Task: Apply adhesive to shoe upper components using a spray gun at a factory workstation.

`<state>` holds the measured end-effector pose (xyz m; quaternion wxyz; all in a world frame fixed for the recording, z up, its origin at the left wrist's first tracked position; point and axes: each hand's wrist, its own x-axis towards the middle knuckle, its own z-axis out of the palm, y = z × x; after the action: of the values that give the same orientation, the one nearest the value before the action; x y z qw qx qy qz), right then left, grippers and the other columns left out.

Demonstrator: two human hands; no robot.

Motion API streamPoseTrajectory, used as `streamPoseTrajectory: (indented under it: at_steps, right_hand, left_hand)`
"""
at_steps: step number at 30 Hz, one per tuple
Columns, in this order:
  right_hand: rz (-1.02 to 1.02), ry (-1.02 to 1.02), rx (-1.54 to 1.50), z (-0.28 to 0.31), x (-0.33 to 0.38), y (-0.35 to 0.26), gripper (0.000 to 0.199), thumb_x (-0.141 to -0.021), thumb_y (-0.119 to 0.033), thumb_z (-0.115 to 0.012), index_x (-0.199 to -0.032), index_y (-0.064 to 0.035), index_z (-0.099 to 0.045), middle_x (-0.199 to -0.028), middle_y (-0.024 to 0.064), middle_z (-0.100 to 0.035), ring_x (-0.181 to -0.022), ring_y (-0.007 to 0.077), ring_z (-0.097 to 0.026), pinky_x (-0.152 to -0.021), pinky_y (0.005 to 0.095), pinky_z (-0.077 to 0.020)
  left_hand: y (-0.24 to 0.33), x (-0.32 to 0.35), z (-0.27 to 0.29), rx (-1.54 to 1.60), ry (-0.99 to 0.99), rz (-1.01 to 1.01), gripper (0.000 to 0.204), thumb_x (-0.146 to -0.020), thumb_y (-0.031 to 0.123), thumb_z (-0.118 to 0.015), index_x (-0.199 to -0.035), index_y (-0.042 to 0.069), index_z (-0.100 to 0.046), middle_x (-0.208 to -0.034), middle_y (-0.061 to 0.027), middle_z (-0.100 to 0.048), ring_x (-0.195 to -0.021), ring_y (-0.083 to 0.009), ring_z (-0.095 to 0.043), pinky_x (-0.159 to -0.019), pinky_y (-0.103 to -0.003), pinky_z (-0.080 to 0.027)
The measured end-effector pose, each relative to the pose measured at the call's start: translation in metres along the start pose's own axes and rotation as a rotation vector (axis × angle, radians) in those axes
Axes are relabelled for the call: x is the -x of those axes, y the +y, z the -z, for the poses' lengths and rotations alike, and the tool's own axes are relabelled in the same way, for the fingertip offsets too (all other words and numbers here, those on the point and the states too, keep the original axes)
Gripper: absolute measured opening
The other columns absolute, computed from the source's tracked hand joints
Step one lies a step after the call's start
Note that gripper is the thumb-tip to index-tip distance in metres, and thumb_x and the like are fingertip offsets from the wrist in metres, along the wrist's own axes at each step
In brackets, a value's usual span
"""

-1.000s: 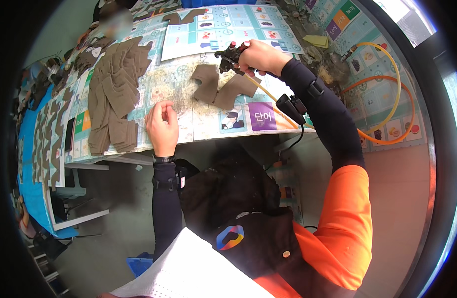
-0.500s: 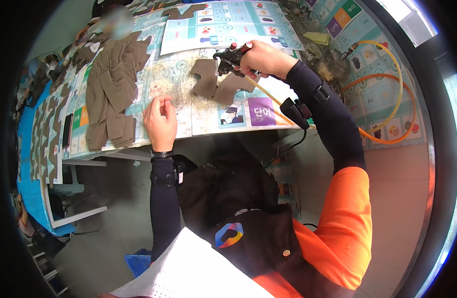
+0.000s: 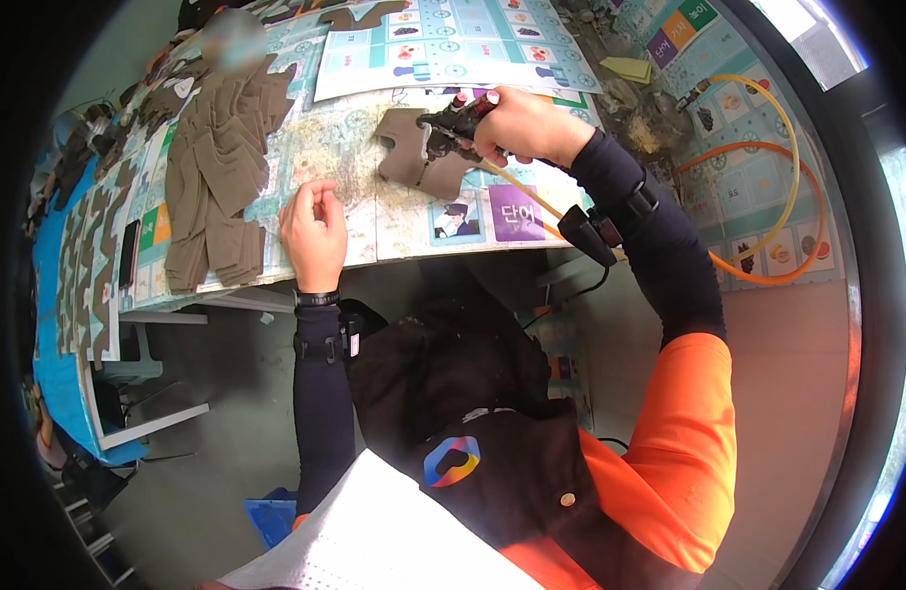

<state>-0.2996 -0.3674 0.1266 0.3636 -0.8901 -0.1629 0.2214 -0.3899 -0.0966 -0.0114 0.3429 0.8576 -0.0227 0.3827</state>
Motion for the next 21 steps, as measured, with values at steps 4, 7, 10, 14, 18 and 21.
streamPoseTrajectory:
  at_steps: [4, 7, 10, 14, 18, 21]
  right_hand:
    - [-0.026, 0.004, 0.059, -0.004, 0.006, -0.001, 0.015, -0.071, -0.010, -0.066, -0.084, -0.0024, -0.068, -0.067, 0.0012, -0.061, -0.049, 0.0071, -0.048, -0.042, 0.0230, -0.0357]
    - [-0.038, 0.009, 0.058, -0.006, 0.011, -0.002, 0.013, -0.072, -0.011, -0.066, -0.082, -0.0032, -0.069, -0.067, 0.0009, -0.061, -0.050, 0.0070, -0.050, -0.043, 0.0229, -0.0371]
    - [-0.031, 0.012, 0.080, -0.007, 0.012, 0.000, 0.009, -0.063, -0.008, -0.066, -0.072, -0.0041, -0.066, -0.066, 0.0033, -0.061, -0.051, 0.0128, -0.053, -0.045, 0.0270, -0.0398]
    - [0.421, -0.101, 0.387, -0.005, 0.010, 0.008, 0.012, -0.068, -0.010, -0.066, -0.080, -0.0046, -0.067, -0.066, 0.0015, -0.060, -0.049, 0.0093, -0.051, -0.045, 0.0249, -0.0382]
    - [0.237, -0.101, 0.006, -0.012, 0.013, 0.015, 0.019, -0.073, -0.012, -0.066, -0.091, -0.0044, -0.069, -0.066, -0.0003, -0.059, -0.048, 0.0062, -0.048, -0.044, 0.0232, -0.0364]
    - [0.178, -0.126, 0.062, -0.016, 0.015, 0.017, 0.022, -0.074, -0.012, -0.067, -0.093, -0.0039, -0.069, -0.065, -0.0006, -0.057, -0.048, 0.0060, -0.047, -0.044, 0.0235, -0.0360]
  left_hand:
    - [0.000, 0.000, 0.000, -0.003, -0.001, -0.006, 0.007, -0.087, 0.007, -0.061, -0.092, 0.009, -0.065, -0.076, -0.0046, -0.063, -0.068, -0.0233, -0.058, -0.071, -0.037, -0.043]
    - [0.000, 0.000, -0.001, -0.002, 0.005, -0.009, 0.007, -0.087, 0.007, -0.061, -0.093, 0.009, -0.065, -0.077, -0.0043, -0.063, -0.068, -0.0228, -0.059, -0.072, -0.037, -0.043]
    - [0.000, 0.000, 0.000, 0.001, 0.003, -0.002, 0.007, -0.087, 0.008, -0.061, -0.093, 0.009, -0.065, -0.077, -0.0041, -0.063, -0.069, -0.0224, -0.059, -0.072, -0.037, -0.043]
    - [0.001, 0.001, 0.001, -0.001, -0.046, 0.043, 0.007, -0.088, 0.008, -0.061, -0.094, 0.009, -0.065, -0.078, -0.0040, -0.064, -0.069, -0.0220, -0.059, -0.073, -0.037, -0.044]
    - [0.000, 0.001, 0.001, -0.005, -0.007, 0.014, 0.008, -0.088, 0.008, -0.061, -0.094, 0.010, -0.065, -0.078, -0.0038, -0.064, -0.069, -0.0219, -0.059, -0.073, -0.037, -0.044]
    - [0.000, 0.001, 0.000, 0.001, -0.005, 0.020, 0.008, -0.088, 0.008, -0.061, -0.094, 0.010, -0.065, -0.078, -0.0037, -0.064, -0.069, -0.0219, -0.059, -0.073, -0.037, -0.044]
